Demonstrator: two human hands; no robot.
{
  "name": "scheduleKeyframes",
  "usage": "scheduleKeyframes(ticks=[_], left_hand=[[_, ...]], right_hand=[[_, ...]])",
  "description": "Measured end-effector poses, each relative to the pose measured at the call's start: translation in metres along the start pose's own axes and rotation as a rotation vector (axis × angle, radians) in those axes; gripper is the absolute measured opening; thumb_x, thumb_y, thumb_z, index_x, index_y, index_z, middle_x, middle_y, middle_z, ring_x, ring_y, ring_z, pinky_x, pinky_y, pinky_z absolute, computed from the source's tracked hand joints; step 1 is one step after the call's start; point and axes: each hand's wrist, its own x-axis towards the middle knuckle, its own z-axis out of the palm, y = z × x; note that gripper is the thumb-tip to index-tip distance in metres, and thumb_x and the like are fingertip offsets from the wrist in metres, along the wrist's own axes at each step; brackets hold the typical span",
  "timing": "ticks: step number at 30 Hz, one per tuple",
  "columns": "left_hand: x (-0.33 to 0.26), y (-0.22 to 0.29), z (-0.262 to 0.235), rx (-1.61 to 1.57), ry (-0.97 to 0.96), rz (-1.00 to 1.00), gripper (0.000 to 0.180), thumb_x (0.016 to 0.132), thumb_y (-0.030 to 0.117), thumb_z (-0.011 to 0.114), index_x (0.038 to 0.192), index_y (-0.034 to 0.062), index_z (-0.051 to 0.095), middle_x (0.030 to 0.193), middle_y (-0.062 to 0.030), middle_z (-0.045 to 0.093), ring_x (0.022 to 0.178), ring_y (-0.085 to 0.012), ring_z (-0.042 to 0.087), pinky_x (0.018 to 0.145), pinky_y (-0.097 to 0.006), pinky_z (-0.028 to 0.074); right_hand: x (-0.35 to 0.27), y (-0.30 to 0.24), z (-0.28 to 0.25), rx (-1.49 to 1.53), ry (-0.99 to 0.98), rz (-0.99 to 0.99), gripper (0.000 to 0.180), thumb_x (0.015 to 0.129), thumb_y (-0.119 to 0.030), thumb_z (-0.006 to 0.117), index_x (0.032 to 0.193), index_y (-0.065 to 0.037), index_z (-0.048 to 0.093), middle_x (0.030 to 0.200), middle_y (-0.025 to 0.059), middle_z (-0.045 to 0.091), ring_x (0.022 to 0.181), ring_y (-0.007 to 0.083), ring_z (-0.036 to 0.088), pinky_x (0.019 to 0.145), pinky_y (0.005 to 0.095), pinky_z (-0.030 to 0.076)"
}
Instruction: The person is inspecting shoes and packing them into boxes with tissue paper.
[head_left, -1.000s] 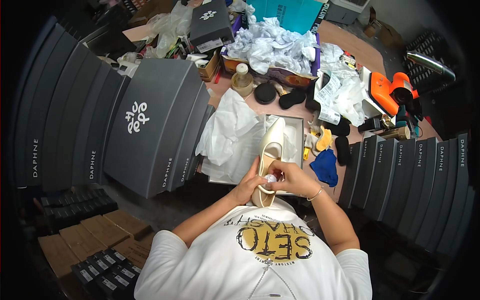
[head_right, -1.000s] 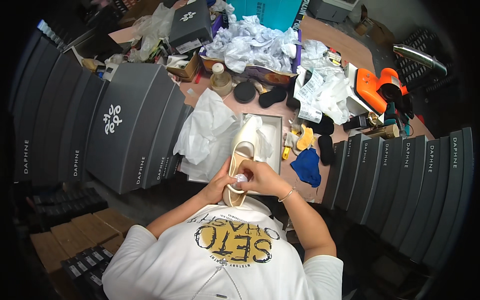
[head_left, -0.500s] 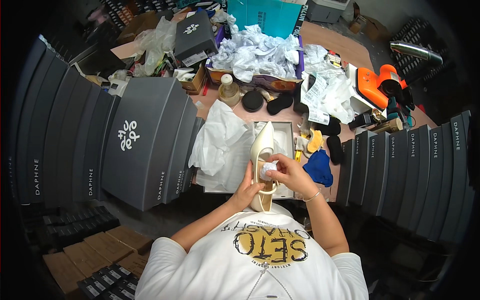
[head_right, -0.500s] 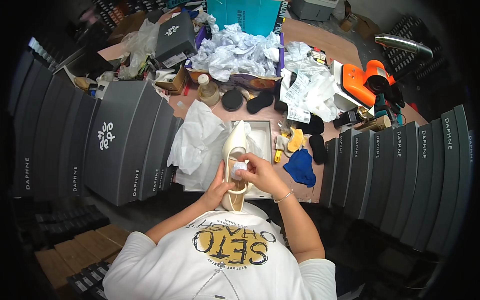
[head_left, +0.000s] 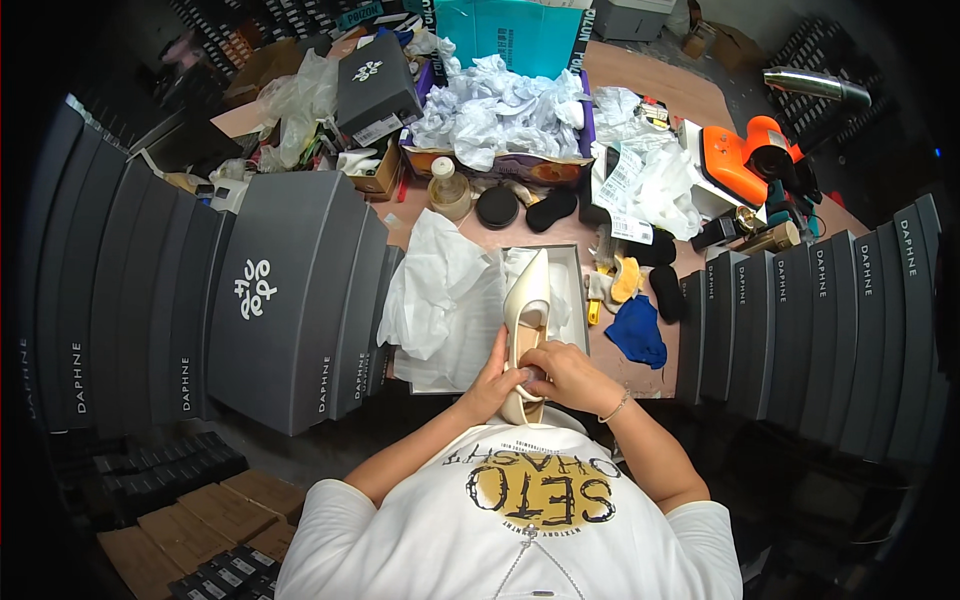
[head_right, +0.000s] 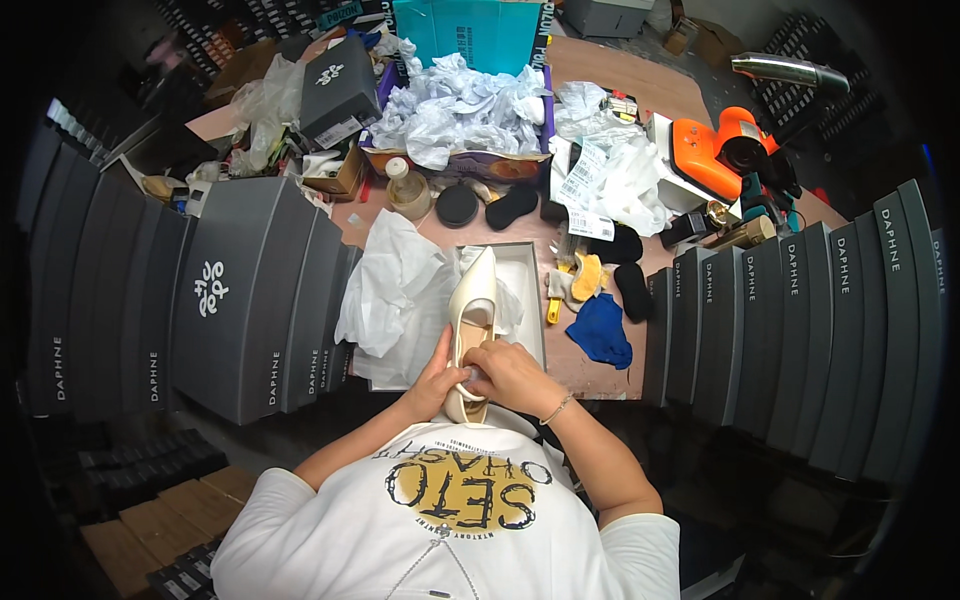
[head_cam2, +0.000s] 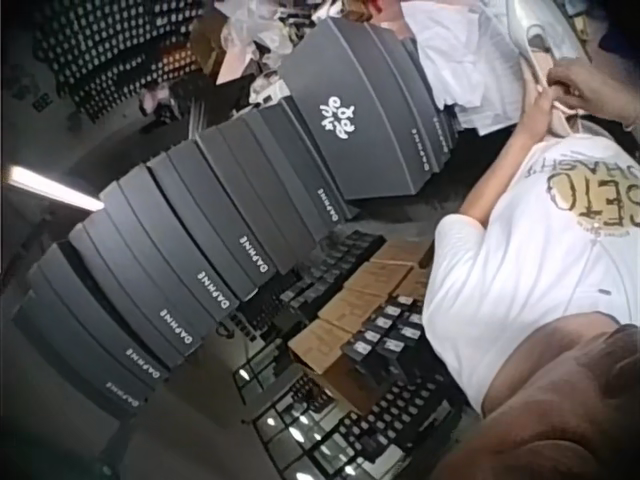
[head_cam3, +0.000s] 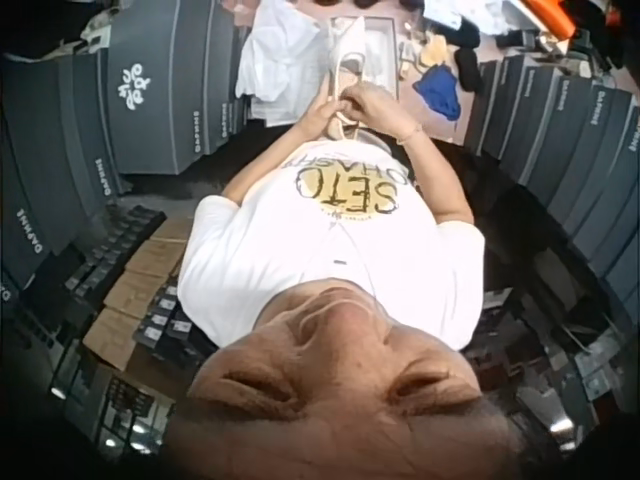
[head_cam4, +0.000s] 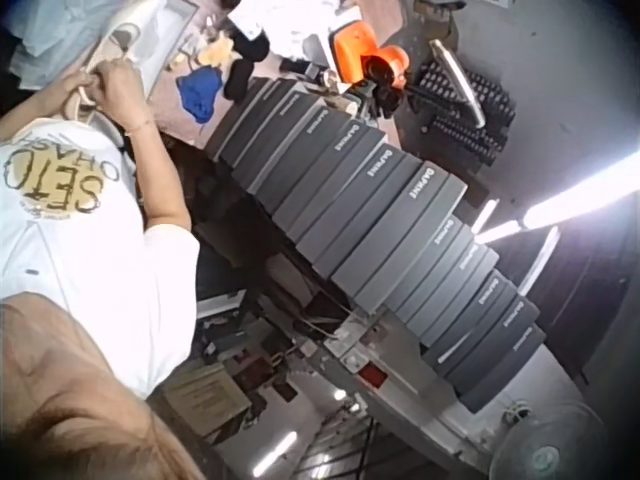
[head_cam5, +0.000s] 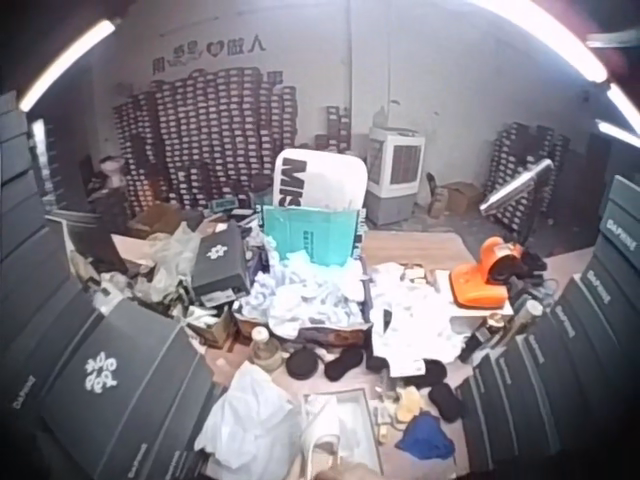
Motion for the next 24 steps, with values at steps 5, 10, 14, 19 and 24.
scheduleKeyframes(ticks=[5,10,14,19,24], left_hand=[[0.001,-0.011,-0.005,-0.023,0.03,0.029,0.086,0.09,0.015,0.049,0.147,-0.0015,-0.014,0.147,-0.0195,0.023,0.135,-0.0239,0.027,0.11,-0.031,0.024],[0.001,-0.001,0.002,0.017,0.003,0.071,0.085,0.09,0.015,0.047,0.147,-0.0014,-0.015,0.149,-0.0207,0.019,0.136,-0.025,0.025,0.111,-0.032,0.022],[0.0,-0.003,0.003,0.057,0.012,0.05,0.085,0.089,0.014,0.046,0.147,-0.0011,-0.013,0.148,-0.021,0.021,0.135,-0.025,0.028,0.11,-0.032,0.024],[0.001,-0.012,-0.001,0.015,0.019,0.027,0.086,0.088,0.014,0.047,0.147,-0.0006,-0.014,0.147,-0.0208,0.023,0.133,-0.0245,0.029,0.108,-0.032,0.026],[-0.001,-0.011,0.001,0.045,0.034,0.066,0.085,0.087,0.015,0.046,0.147,-0.0005,-0.012,0.146,-0.0176,0.026,0.132,-0.0225,0.032,0.108,-0.03,0.026]], right_hand=[[-0.001,0.001,0.007,0.216,0.26,0.145,0.028,0.075,-0.011,0.07,0.097,-0.005,0.054,0.087,0.0138,0.06,0.082,0.0347,0.06,0.07,0.0418,0.048],[0.021,0.015,0.018,-0.012,0.552,0.038,0.034,0.071,0.0,0.071,0.099,-0.005,0.052,0.101,0.014,0.053,0.083,0.0341,0.059,0.069,0.0378,0.05],[0.033,0.016,0.026,-0.141,0.556,0.047,0.034,0.07,0.0,0.07,0.098,-0.006,0.052,0.101,0.0145,0.051,0.08,0.0362,0.059,0.067,0.0416,0.05],[0.038,0.019,0.04,-0.058,0.454,0.183,0.033,0.072,-0.005,0.071,0.097,-0.005,0.052,0.104,0.0153,0.05,0.074,0.0347,0.06,0.064,0.0404,0.052],[0.031,0.022,0.031,0.073,0.484,0.157,0.036,0.073,-0.011,0.075,0.101,-0.002,0.055,0.104,0.0142,0.052,0.079,0.0298,0.06,0.069,0.0372,0.051]])
